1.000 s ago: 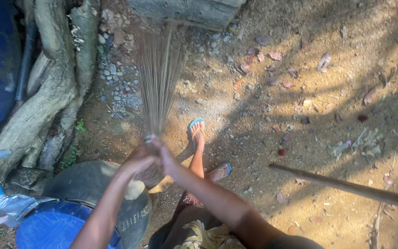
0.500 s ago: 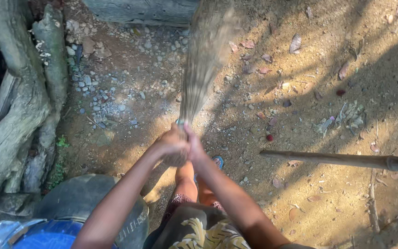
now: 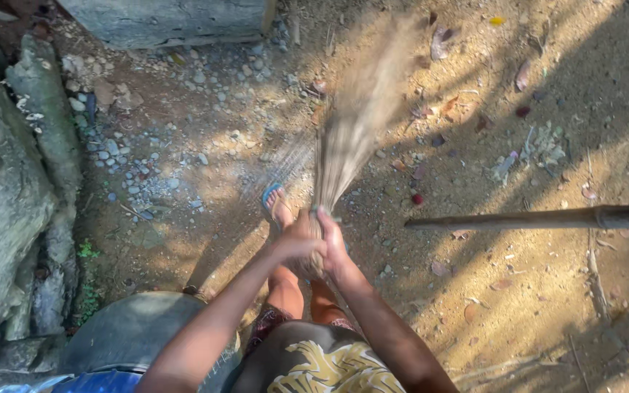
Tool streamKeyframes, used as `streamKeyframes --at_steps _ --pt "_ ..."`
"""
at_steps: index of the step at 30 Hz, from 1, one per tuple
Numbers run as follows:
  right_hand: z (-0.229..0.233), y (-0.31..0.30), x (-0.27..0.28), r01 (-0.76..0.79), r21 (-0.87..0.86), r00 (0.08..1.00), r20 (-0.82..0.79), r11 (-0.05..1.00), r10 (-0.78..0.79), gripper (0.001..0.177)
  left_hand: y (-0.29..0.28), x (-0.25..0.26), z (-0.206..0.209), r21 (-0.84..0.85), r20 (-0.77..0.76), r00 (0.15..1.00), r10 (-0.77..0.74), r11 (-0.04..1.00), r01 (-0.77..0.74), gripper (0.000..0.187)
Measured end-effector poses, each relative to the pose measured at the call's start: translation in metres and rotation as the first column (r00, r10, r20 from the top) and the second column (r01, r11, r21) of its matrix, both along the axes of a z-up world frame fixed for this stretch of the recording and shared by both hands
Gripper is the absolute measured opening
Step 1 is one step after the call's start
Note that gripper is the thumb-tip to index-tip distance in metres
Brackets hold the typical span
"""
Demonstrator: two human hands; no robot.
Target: The person sweeps dirt, dried leaves, and debris on the ground using a handheld broom made of sticks. The person moves the broom across the dirt surface near various outdoor objects like bamboo poles and large containers.
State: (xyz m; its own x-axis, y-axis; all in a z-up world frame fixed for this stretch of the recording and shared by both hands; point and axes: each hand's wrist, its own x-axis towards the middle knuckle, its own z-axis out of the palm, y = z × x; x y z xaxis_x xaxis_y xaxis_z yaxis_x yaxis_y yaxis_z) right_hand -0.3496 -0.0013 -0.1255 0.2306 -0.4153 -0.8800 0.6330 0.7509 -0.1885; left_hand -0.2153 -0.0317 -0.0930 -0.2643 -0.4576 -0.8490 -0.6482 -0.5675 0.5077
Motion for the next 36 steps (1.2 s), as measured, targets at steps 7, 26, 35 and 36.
streamKeyframes --at_steps 7,26,35,36 --pt "-0.044 0.081 -0.104 0.008 0.167 0.982 0.187 0.986 -0.04 0.055 0.085 -0.115 -0.068 0.059 -0.38 0.923 0.067 0.997 -0.048 0.082" --pt "-0.01 0.133 -0.147 0.257 0.007 0.958 0.131 0.966 -0.256 0.043 0.106 -0.153 -0.019 -0.081 -0.119 0.971 -0.209 0.976 0.2 0.11" --pt "-0.088 0.043 -0.18 0.133 -0.068 0.855 0.513 0.989 -0.079 0.048 0.036 -0.195 -0.07 -0.129 -0.162 0.986 -0.033 0.992 0.012 0.076" --pt "-0.099 0.032 -0.192 0.17 -0.044 0.868 0.48 0.984 -0.129 0.048 0.024 -0.205 -0.08 -0.148 -0.16 0.987 -0.026 0.989 0.002 0.071"
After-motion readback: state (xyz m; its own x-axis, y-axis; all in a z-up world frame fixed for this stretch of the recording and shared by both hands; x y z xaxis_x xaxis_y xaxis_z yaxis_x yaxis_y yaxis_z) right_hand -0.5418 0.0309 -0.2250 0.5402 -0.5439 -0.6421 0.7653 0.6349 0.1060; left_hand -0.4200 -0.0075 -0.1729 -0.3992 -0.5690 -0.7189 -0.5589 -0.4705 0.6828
